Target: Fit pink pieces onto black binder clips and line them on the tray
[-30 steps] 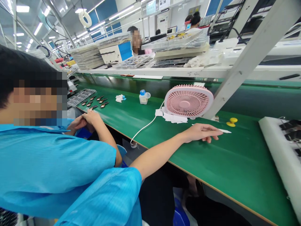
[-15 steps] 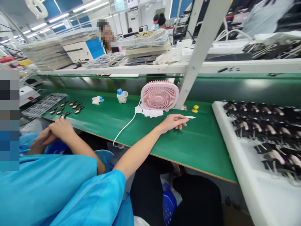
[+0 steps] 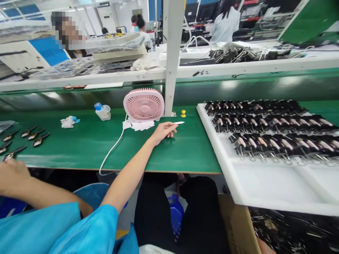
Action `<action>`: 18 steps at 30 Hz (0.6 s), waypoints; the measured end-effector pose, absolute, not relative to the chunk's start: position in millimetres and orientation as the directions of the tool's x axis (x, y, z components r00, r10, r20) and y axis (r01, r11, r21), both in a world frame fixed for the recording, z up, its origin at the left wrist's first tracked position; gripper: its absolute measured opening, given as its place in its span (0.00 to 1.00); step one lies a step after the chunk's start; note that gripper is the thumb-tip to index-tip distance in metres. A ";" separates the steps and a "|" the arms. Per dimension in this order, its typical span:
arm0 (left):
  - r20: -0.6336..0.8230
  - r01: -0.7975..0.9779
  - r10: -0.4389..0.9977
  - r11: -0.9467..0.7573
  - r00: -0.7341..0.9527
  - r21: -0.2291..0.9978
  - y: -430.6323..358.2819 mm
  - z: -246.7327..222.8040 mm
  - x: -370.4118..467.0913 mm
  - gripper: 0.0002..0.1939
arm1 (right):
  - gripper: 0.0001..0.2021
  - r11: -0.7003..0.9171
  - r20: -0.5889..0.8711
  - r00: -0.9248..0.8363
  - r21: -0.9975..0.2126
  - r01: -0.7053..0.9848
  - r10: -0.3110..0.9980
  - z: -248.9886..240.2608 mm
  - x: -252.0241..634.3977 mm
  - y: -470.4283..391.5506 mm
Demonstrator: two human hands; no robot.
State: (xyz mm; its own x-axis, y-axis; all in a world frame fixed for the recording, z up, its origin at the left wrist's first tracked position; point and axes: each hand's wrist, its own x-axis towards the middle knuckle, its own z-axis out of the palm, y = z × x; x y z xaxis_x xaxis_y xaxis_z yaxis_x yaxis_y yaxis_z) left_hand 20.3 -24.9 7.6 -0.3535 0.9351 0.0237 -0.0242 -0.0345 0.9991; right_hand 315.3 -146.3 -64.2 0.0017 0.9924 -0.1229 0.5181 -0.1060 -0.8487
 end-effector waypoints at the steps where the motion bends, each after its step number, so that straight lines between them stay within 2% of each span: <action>1: 0.026 0.000 0.933 -0.028 -0.360 1.000 -24.7 7.5 21.5 0.21 | 0.37 -0.129 -0.127 0.039 -0.839 0.529 0.991 -68.9 336.0 -137.2; 3: 0.090 0.133 0.889 -0.034 -0.448 0.991 -25.6 8.3 24.1 0.17 | 0.37 -0.147 -0.119 0.085 -0.822 0.550 0.989 -70.3 363.8 -125.4; 4: 0.172 0.249 0.833 -0.042 -0.525 0.968 -26.9 9.3 24.9 0.15 | 0.37 -0.164 -0.118 0.118 -0.814 0.558 0.986 -70.0 376.3 -118.9; 7: 0.521 0.628 0.528 0.029 -0.671 0.778 -33.3 15.2 21.1 0.13 | 0.37 -0.308 -0.182 0.266 -0.757 0.577 0.947 -78.5 424.4 -87.0; 9: 0.669 0.747 0.356 0.156 -0.653 0.646 -38.1 20.1 12.7 0.21 | 0.35 -0.427 -0.289 0.321 -0.708 0.563 0.902 -94.2 461.0 -60.9; 11: 0.726 0.767 0.253 0.278 -0.639 0.579 -41.8 23.8 2.5 0.30 | 0.33 -0.493 -0.411 0.274 -0.687 0.533 0.869 -112.6 489.9 -41.0; 13: 0.735 0.742 0.191 0.364 -0.651 0.563 -44.4 25.6 -6.0 0.36 | 0.31 -0.516 -0.490 0.198 -0.688 0.511 0.849 -127.2 505.1 -31.8; 18: 0.700 0.672 0.133 0.448 -0.702 0.590 -46.7 25.6 -12.6 0.45 | 0.26 -0.568 -0.559 0.178 -0.671 0.477 0.810 -133.6 503.8 -35.5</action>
State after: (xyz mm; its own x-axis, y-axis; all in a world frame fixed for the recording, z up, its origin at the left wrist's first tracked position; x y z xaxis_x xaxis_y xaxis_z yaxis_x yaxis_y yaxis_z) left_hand -12.6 -46.7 25.6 -0.7022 0.1326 0.6995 0.6720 0.4480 0.5897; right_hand 503.8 -35.5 -133.6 0.1775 0.8097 -0.5594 0.4766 -0.5680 -0.6709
